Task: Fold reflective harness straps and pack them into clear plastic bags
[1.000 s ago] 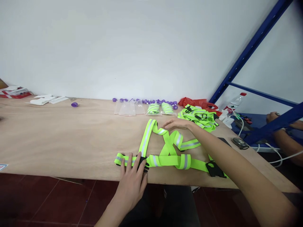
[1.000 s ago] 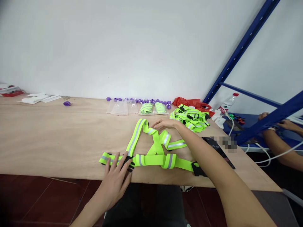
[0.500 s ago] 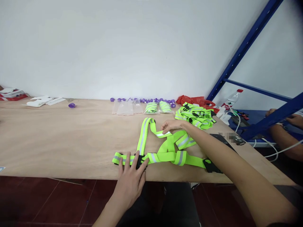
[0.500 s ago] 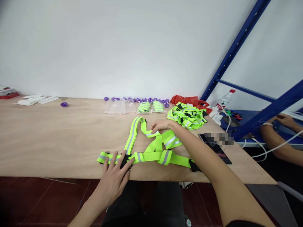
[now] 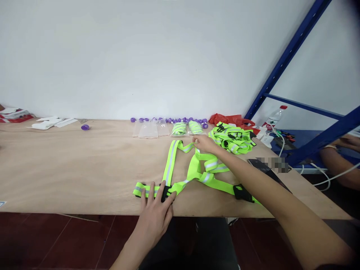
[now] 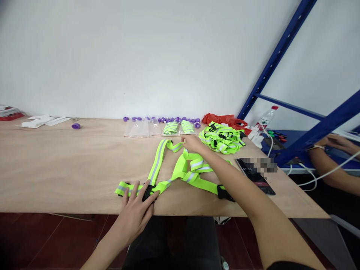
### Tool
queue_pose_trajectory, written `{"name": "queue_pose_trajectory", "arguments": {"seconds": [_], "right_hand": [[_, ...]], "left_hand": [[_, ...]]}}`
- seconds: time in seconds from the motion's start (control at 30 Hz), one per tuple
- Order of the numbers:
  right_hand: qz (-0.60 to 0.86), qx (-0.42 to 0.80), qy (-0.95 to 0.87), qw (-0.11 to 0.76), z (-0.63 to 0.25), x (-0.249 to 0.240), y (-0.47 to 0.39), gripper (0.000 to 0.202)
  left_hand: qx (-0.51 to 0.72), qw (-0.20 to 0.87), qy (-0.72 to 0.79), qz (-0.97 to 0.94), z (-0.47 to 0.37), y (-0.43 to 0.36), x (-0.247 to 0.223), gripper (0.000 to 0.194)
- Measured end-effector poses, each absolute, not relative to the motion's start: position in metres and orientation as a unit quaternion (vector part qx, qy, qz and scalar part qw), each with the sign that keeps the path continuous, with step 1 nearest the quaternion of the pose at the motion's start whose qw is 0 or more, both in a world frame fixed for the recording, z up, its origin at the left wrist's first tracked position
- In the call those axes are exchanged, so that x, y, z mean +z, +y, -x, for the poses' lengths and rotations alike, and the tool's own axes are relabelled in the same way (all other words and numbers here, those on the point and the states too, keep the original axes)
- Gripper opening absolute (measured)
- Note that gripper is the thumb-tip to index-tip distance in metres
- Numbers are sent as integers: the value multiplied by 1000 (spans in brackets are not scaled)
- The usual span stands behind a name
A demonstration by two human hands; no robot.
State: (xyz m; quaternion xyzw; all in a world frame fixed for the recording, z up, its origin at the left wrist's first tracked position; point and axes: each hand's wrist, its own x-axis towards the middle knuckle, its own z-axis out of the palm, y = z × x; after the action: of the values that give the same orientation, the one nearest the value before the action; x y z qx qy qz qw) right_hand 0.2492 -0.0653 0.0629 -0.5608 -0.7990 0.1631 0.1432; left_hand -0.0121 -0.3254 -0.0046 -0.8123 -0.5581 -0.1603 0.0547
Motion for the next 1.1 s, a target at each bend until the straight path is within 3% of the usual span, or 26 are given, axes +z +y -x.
{"name": "queue_pose_trajectory", "arguments": {"seconds": [0.37,0.57,0.77,0.83,0.97,1.1], "right_hand": [[616,71,-773,135,-254,81,-91,15],[608,21,-750,260,-268,95,-192,32],[670,151,-718,115,-286,46,-274,28],[675,154,-713,110,-284,31,-282,26],[642,136,-726,207,-275,18,-287,26],[574,236,-704,345,-269,18,-289,28]], "left_hand": [[-159,19,-557,815,14,-322,-6,46],[-183,33,-576,796,6,-317,1,28],[-231,53,-567,789,-3,-305,5,22],[-247,51,-564,786,-7,-302,5,18],[-269,49,-564,779,-15,-301,4,16],[-277,50,-548,788,-18,-302,4,20]]}}
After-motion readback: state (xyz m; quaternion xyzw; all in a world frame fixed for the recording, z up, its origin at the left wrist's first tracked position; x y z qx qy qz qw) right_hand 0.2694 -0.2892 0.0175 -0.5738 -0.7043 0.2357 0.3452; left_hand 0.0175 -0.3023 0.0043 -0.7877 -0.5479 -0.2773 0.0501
